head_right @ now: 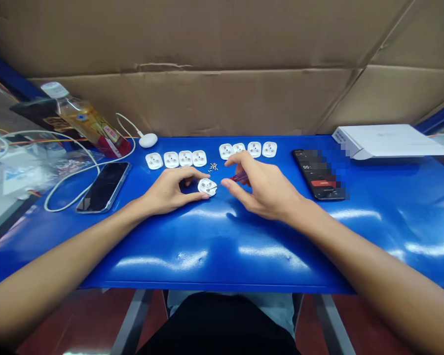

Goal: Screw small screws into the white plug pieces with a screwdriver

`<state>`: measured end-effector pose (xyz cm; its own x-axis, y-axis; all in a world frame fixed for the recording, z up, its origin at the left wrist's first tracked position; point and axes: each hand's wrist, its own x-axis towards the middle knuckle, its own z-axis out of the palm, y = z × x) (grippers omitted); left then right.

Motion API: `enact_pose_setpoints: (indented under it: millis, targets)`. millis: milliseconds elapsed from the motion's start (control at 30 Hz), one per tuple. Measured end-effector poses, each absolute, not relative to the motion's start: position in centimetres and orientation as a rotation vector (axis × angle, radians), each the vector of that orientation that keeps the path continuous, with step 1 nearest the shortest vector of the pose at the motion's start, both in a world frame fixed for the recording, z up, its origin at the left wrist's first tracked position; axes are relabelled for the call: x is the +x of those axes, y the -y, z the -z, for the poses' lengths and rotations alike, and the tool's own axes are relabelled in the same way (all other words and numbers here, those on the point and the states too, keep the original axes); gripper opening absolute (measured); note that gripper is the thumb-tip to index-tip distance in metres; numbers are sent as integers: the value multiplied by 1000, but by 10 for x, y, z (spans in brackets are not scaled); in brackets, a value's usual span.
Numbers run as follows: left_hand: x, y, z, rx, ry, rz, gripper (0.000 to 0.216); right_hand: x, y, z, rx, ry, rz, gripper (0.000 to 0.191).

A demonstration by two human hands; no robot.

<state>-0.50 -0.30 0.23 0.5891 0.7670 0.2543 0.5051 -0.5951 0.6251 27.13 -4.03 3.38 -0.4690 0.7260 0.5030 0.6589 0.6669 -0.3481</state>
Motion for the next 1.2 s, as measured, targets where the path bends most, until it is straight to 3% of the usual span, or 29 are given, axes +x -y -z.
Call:
enact_pose_setpoints:
  millis: [100,233,433,600,800,967,1200]
  targets:
    - [-5,3,-2,2320,-1006,-705,46,272,39,-32,-1047,2236,-82,16]
    - [-6,2,-2,2320,-997,-720,46,272,40,-31,-818,2314,-69,26]
    - [-6,2,-1,2326,-1006,-713,45,270,42,-29,-1016,2245,-6,17]
    - [-5,3,-2,2316,-1013,-710,46,269,41,-30,-851,2282,-65,25]
    - [-5,2,-2,2324,-1016,-704,47,271,42,-29,-1073,2236,54,23]
    - [-5,2,-1,2340,-1001,-715,45,269,42,-31,-843,2255,-119,24]
    - [-5,2,-1,2329,-1014,-701,46,270,40,-30,-1155,2205,-58,20]
